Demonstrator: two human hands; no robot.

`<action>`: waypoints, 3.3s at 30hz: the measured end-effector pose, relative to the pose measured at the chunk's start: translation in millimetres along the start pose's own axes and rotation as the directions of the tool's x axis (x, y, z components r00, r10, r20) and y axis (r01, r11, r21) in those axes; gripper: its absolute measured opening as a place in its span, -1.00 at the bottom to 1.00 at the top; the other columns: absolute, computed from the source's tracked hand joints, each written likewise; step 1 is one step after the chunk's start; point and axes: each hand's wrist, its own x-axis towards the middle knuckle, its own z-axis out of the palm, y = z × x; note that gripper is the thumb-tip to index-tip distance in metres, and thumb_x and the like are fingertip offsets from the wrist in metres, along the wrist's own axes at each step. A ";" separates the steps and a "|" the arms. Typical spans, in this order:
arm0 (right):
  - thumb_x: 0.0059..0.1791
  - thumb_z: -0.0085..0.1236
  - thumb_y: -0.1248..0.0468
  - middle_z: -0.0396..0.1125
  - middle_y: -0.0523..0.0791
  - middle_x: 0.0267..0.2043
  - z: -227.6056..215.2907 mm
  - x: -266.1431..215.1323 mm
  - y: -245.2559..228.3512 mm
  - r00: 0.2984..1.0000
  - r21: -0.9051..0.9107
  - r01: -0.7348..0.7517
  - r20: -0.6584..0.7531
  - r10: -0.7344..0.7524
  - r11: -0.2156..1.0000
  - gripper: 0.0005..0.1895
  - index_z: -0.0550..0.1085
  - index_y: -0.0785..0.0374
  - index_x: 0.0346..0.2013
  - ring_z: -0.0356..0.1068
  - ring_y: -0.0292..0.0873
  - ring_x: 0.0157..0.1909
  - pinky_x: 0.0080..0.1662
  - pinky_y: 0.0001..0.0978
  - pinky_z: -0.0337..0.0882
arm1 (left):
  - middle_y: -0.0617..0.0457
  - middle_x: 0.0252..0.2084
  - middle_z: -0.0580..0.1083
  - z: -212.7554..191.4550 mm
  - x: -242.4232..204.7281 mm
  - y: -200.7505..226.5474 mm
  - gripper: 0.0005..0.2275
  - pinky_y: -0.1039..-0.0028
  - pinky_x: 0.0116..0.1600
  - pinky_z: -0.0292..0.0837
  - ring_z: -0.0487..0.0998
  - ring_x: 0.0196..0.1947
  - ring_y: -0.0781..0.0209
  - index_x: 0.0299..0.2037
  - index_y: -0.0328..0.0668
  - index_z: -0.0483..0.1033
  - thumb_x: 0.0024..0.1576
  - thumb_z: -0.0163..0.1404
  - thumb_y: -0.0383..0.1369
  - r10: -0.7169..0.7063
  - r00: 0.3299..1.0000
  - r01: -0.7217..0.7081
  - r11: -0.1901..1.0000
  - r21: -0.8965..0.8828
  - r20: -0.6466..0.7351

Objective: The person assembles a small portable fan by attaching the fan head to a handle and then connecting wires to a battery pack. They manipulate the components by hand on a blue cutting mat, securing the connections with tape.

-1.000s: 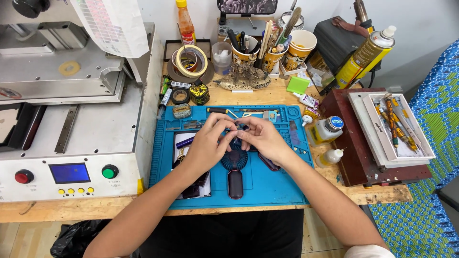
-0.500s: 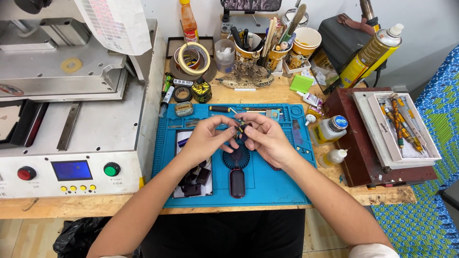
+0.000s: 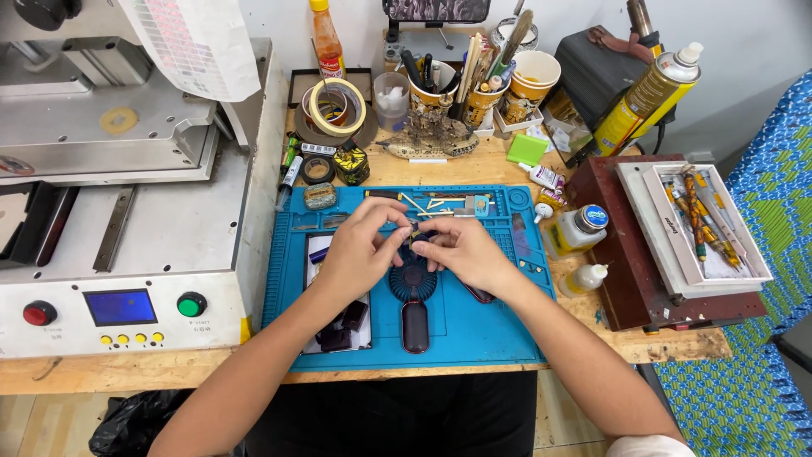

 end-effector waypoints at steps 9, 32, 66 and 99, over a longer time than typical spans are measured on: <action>0.21 0.29 0.40 0.58 0.15 -0.24 10.6 8.0 9.3 0.971 0.286 0.095 -0.237 -0.026 0.953 -0.68 0.55 0.56 0.23 0.68 -0.06 -0.33 -0.24 -0.31 0.74 | -0.24 0.18 0.57 14.0 -4.5 11.2 -0.96 0.24 -0.27 0.87 0.86 -0.29 -0.10 -0.03 -0.39 0.65 0.39 0.16 -0.55 0.063 0.991 -0.066 0.998 -0.020 -0.115; 0.26 0.20 0.39 0.50 0.04 -0.19 11.7 -2.9 -23.8 0.961 0.423 0.197 -0.264 -0.088 0.884 -0.69 0.54 0.57 0.25 0.62 -0.20 -0.32 -0.21 -0.44 0.73 | 0.18 -0.12 0.64 3.1 -3.2 -2.9 -0.98 0.24 0.27 0.45 0.68 0.05 0.04 -0.07 0.04 0.74 0.36 0.29 -0.36 0.578 0.815 -0.560 0.803 0.205 -0.036; 0.24 0.24 0.38 0.50 0.01 -0.21 7.9 0.4 -10.7 0.977 0.424 0.120 -0.213 -0.030 0.898 -0.72 0.54 0.49 0.20 0.64 -0.15 -0.33 -0.24 -0.40 0.69 | 0.00 -0.08 0.70 -0.4 1.1 1.4 -0.90 0.39 -0.33 0.64 0.70 -0.51 0.17 0.11 0.01 0.65 0.48 0.09 -0.37 0.050 0.997 -0.052 0.998 0.038 0.056; 0.22 0.25 0.44 0.55 0.13 -0.05 13.1 -3.8 -15.8 0.966 0.228 0.182 -0.224 -0.130 0.956 -0.69 0.51 0.55 0.24 0.67 -0.10 -0.30 -0.22 -0.31 0.75 | 0.12 -0.14 0.66 1.1 0.5 -6.2 -0.92 0.34 -0.27 0.61 0.65 -0.40 0.14 0.04 0.03 0.61 0.43 0.21 -0.39 0.183 0.983 -0.181 0.963 0.200 0.008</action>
